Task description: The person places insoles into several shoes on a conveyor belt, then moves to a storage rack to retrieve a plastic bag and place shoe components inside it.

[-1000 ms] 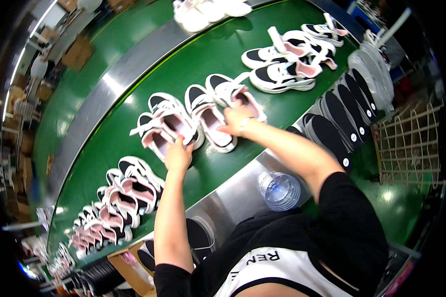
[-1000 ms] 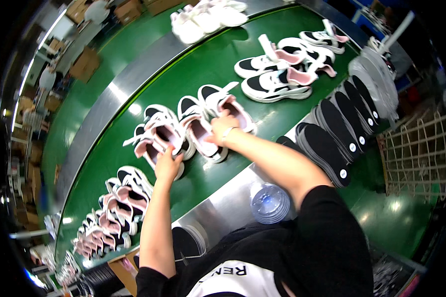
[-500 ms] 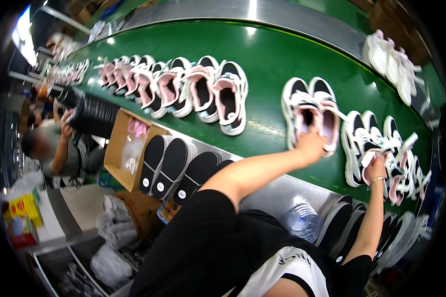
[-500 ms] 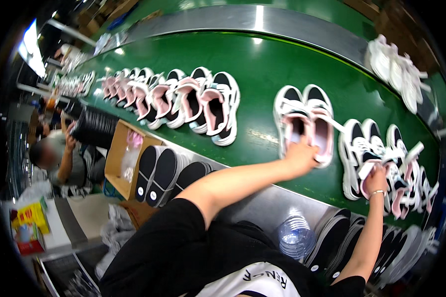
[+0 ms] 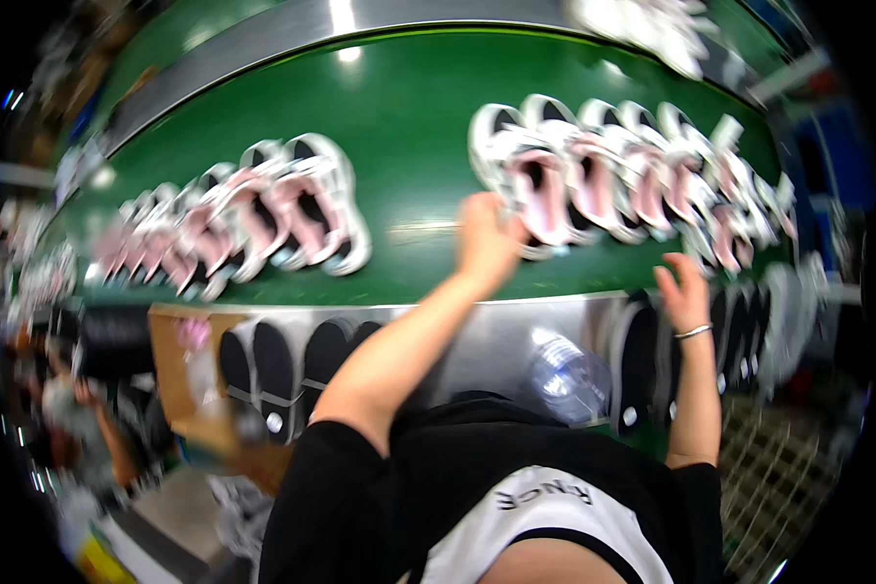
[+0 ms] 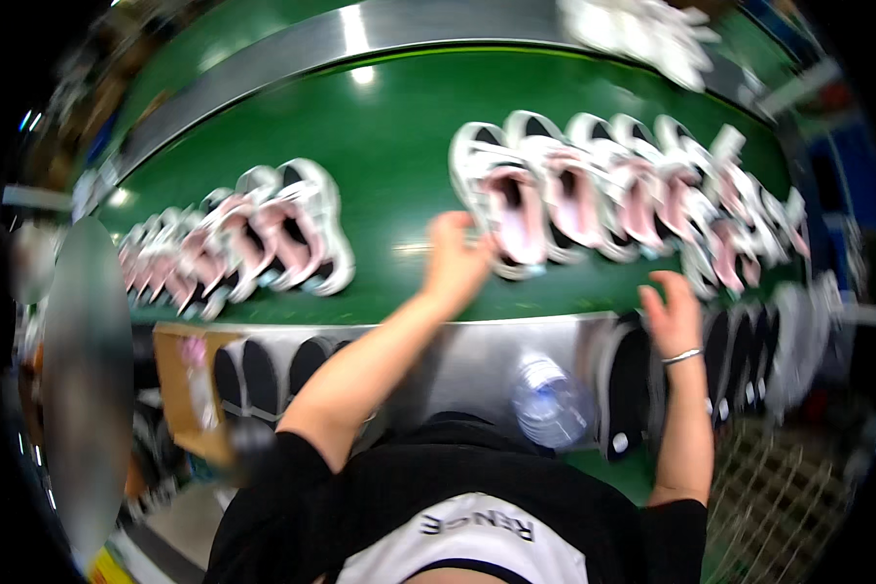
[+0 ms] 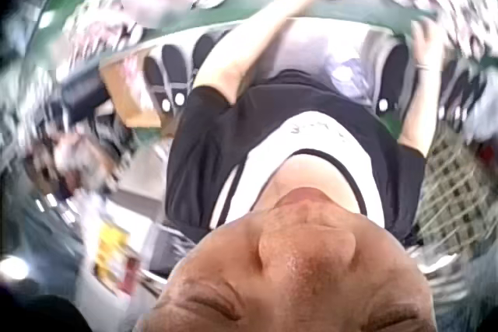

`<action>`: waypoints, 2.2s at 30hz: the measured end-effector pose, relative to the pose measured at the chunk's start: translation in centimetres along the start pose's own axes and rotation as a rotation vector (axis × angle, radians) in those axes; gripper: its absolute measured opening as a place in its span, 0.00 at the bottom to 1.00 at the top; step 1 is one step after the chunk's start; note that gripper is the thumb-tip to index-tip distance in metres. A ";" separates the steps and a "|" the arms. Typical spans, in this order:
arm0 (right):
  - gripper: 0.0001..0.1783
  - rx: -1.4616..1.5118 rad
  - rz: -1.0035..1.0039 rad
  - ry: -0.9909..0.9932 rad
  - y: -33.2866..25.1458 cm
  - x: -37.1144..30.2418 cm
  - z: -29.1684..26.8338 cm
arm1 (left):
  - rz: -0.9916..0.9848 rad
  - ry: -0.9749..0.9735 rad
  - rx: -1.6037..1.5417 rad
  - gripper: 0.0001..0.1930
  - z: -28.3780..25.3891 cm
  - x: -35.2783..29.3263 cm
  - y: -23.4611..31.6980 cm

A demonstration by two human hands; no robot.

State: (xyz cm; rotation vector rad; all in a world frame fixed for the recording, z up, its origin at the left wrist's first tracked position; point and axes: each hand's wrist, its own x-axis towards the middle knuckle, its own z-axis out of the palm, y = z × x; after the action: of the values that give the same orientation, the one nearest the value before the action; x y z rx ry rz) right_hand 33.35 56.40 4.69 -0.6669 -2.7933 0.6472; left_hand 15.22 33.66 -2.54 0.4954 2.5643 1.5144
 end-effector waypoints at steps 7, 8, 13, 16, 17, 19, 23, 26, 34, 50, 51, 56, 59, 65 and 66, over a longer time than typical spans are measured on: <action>0.21 -0.191 0.269 -0.177 -1.1 -14.9 0.3 | -0.632 -0.390 -0.670 0.38 3.2 -0.7 -0.6; 0.24 -0.234 0.264 -0.183 -1.2 -15.7 0.9 | -0.587 -0.355 -0.634 0.38 4.5 -1.0 -1.3; 0.24 -0.317 0.433 -0.130 -0.7 -15.7 2.2 | -0.294 -0.137 -0.043 0.37 4.7 -1.1 0.1; 0.23 -0.338 0.471 -0.211 -1.2 -15.3 2.0 | -0.039 -0.046 -0.021 0.38 1.2 0.9 2.1; 0.22 -0.326 0.418 -0.174 -1.0 -15.5 2.0 | 0.057 -0.006 -0.032 0.34 0.9 1.6 1.9; 0.19 -0.233 0.366 -0.074 -1.2 -15.3 1.3 | 0.173 -0.053 -0.097 0.25 1.2 4.0 1.4; 0.09 0.258 0.364 0.115 0.1 -13.0 -1.7 | 0.169 -0.132 -0.028 0.15 1.6 6.1 3.6; 0.04 0.193 -0.046 -0.057 -5.6 -6.5 -2.3 | 0.114 -0.198 0.096 0.15 2.1 5.9 1.5; 0.05 -0.573 -0.587 -0.446 -11.4 4.2 4.7 | -0.099 -0.115 -0.144 0.16 1.0 5.0 0.1; 0.11 -0.606 -0.430 -0.529 -11.5 3.7 3.1 | -0.046 -0.050 -0.082 0.18 2.0 3.2 0.5; 0.09 -0.639 -0.455 -0.545 -11.7 4.0 3.6 | -0.041 -0.089 -0.093 0.23 2.0 3.3 0.4; 0.08 -0.537 -0.438 -0.574 -11.5 6.2 9.6 | -0.033 -0.254 -0.229 0.26 1.4 3.1 -0.2; 0.08 -0.530 -0.452 -0.601 -11.4 6.8 12.0 | -0.012 -0.280 -0.323 0.26 0.9 2.6 -0.4; 0.18 -0.510 -0.338 -0.890 -14.4 9.0 10.3 | -0.067 -0.264 -0.247 0.24 0.6 2.3 -0.5; 0.21 -0.536 -0.257 -1.029 -14.7 9.6 10.3 | -0.069 -0.262 -0.271 0.25 0.8 2.4 -0.8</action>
State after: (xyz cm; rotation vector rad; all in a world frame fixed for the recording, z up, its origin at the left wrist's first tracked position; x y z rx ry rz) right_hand 16.32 45.32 3.19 0.0381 -3.9744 0.1759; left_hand 13.01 34.80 -3.51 0.5241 2.1210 1.6189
